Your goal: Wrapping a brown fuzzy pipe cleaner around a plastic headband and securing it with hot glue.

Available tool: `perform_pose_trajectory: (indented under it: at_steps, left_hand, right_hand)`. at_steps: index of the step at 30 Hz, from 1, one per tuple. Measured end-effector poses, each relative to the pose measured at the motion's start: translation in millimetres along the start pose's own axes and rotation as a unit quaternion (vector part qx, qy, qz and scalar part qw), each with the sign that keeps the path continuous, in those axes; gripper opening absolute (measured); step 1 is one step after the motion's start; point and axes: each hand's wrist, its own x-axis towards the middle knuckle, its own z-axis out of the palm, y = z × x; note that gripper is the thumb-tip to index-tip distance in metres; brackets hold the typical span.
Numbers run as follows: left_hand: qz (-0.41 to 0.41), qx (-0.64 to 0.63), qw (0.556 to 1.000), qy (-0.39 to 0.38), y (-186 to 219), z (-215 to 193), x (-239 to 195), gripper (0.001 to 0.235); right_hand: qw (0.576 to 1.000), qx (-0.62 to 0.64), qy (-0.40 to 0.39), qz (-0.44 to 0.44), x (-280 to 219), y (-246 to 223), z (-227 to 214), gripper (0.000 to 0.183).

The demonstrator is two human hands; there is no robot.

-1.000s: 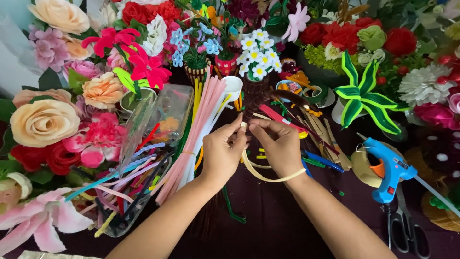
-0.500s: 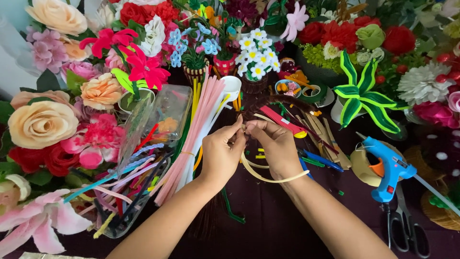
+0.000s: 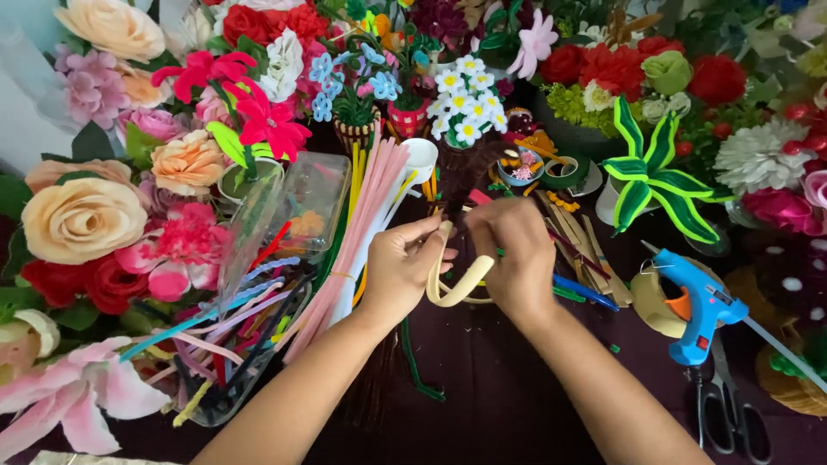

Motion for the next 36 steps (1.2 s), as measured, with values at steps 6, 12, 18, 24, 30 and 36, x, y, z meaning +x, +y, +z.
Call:
perform_pose_trajectory:
  at_steps: [6,12,18,24,30,36]
  left_hand:
    - [-0.004,0.038,0.999,-0.015,8.8,2.2,-2.3,0.032]
    - [0.013,0.056,0.998,-0.038,9.5,3.7,-5.8,0.035]
    - [0.007,0.048,0.998,-0.048,7.3,1.8,-4.3,0.038]
    - [-0.009,0.048,0.998,-0.04,4.3,1.9,-1.2,0.034]
    - [0.0,0.05,0.998,-0.038,13.4,1.8,-5.4,0.037]
    - [0.012,0.036,0.998,-0.055,4.8,0.1,-1.3,0.032]
  right_hand:
    - [0.985,-0.119,-0.05,-0.11,-6.8,23.2,2.5,0.009]
    - [0.974,-0.14,-0.054,-0.167,-3.6,31.0,1.4,0.01]
    - [0.958,-0.194,-0.037,-0.208,-7.9,32.3,8.0,0.013]
    - [0.954,-0.185,-0.052,-0.23,-3.4,21.3,3.4,0.015]
    - [0.964,-0.165,-0.036,-0.204,-8.2,32.1,8.3,0.012]
    - [0.974,-0.141,-0.024,-0.177,-6.9,30.5,9.8,0.005]
